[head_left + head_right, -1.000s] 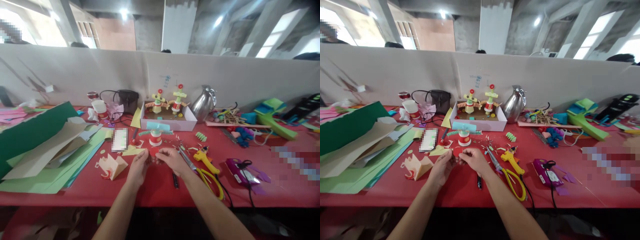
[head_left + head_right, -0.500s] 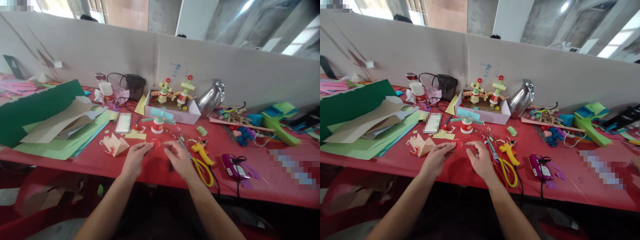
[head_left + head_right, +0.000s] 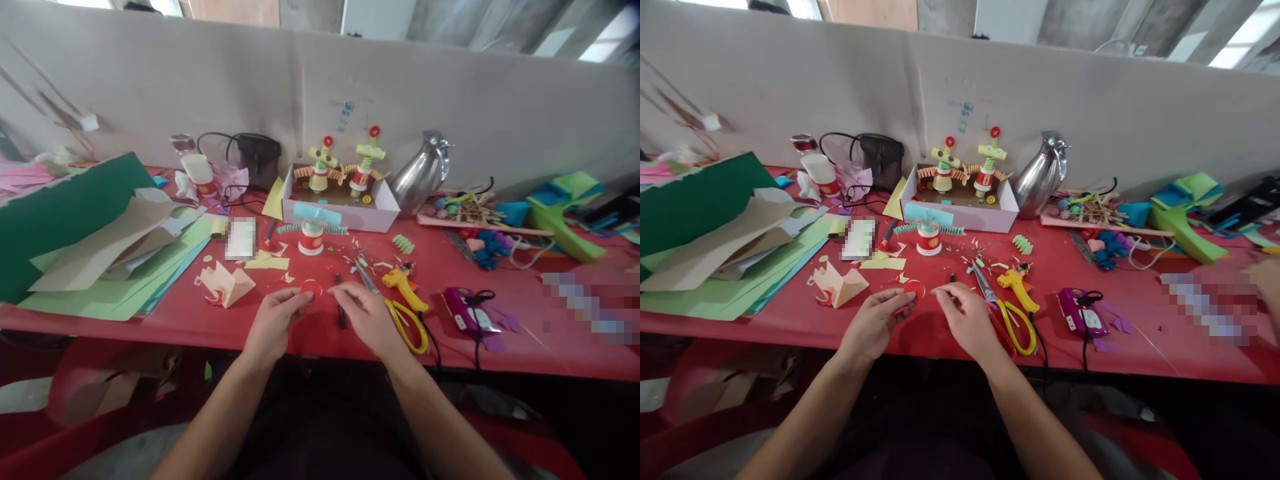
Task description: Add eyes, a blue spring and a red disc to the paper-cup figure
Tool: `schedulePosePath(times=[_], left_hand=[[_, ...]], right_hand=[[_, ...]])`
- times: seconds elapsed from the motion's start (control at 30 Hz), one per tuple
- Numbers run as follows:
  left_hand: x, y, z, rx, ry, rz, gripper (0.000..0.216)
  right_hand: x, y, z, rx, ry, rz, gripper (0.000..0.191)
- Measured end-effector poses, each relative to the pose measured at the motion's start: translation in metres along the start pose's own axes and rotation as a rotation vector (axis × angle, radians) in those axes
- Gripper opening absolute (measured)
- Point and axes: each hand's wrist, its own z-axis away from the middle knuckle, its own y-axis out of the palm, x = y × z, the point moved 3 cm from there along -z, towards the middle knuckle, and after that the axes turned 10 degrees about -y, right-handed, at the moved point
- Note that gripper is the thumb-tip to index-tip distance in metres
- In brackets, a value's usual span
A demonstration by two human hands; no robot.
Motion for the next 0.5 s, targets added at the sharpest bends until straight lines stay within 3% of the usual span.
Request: schedulePosePath(times=[0.2, 0.37, 0.5], left_hand=[[0.006, -0.007, -0.007, 0.023, -0.138, 0.178, 0.021], [0.007, -0.005, -0.007, 0.026, -0.174, 0.314, 0.015], [0.004, -0.003, -0.004, 0.002, -0.168, 0.373, 0.017]], right_hand=[[-0.049, -0.060, 0.057, -0.035, -0.046, 0.790, 0.036], [-0.079, -0.071, 0.072, 0.030, -0.038, 0.750, 0.037], [-0.079, -0.078, 0.066, 0.033, 0.180, 0.600, 0.047]])
